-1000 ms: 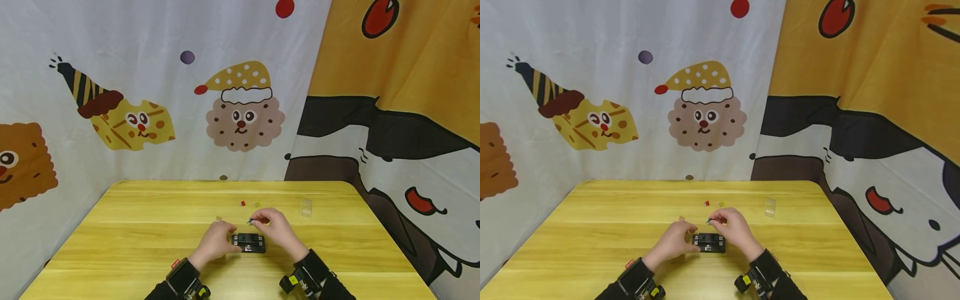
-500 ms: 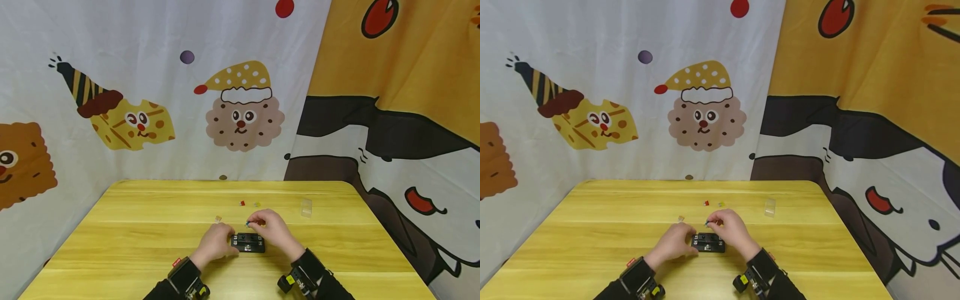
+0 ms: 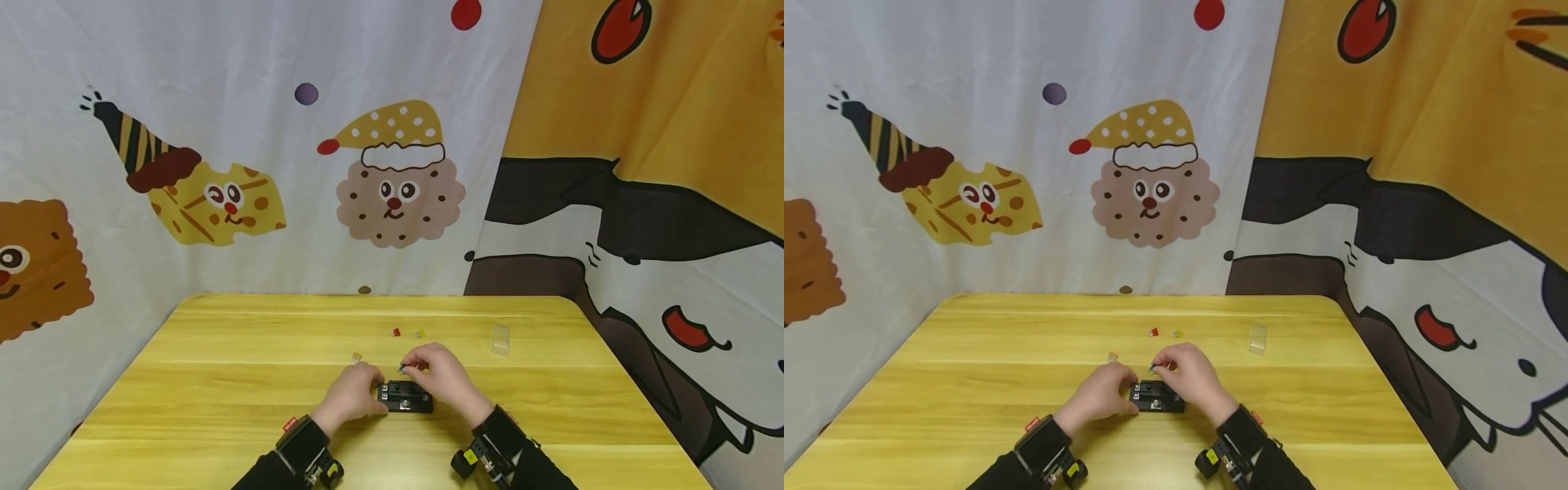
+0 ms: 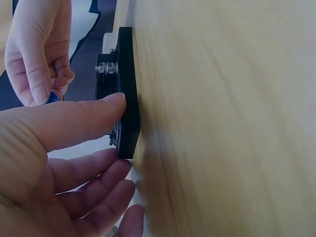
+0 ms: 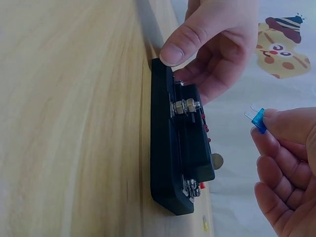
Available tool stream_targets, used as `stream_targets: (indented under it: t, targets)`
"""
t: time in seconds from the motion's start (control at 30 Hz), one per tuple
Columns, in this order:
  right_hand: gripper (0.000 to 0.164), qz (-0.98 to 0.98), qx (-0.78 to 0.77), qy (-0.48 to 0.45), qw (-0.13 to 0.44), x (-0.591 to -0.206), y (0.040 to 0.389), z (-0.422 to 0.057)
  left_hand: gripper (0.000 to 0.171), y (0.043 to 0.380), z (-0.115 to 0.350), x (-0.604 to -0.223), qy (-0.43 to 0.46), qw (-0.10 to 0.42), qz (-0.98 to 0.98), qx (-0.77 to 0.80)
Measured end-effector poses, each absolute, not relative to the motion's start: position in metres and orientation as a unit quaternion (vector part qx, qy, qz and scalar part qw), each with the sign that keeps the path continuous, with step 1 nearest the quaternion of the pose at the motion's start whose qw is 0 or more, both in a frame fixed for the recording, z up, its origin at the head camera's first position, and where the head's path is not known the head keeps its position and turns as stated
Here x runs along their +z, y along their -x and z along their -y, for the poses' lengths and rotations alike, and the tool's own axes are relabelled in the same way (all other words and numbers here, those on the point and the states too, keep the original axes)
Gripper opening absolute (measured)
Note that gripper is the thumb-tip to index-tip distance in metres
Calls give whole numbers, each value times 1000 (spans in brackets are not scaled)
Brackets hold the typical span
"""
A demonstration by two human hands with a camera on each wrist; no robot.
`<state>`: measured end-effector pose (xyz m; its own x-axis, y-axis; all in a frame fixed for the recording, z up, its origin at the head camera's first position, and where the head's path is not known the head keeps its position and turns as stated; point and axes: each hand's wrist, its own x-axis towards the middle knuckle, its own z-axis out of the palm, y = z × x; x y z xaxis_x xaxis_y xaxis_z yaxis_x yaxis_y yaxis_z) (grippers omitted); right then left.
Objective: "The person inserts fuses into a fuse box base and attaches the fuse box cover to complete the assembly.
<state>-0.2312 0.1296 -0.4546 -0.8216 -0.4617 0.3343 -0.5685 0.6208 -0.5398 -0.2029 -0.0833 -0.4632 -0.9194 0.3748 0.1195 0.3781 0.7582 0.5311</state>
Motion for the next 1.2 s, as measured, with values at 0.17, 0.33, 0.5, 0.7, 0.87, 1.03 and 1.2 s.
stream_targets:
  t: [0.17,0.33,0.5,0.7,0.87,1.03,1.2]
  targets:
    - [10,901,308,-294,84,-454,231,-128,42,203,83,-464,198,3,937,-289]
    - [10,907,280,-302,92,-456,232,-126,41,203,83,-465,199,3,936,-292]
    - [3,911,254,-308,104,-457,234,-123,39,203,82,-464,199,1,935,-293]
    - [6,912,239,-315,112,-458,233,-121,36,203,82,-465,208,15,934,-291]
    - [5,913,230,-317,117,-459,233,-120,36,203,83,-466,209,18,933,-291]
    - [4,912,229,-321,117,-460,233,-120,37,203,83,-466,207,18,934,-290]
    - [5,911,226,-323,121,-460,233,-120,37,203,82,-465,205,19,935,-288]
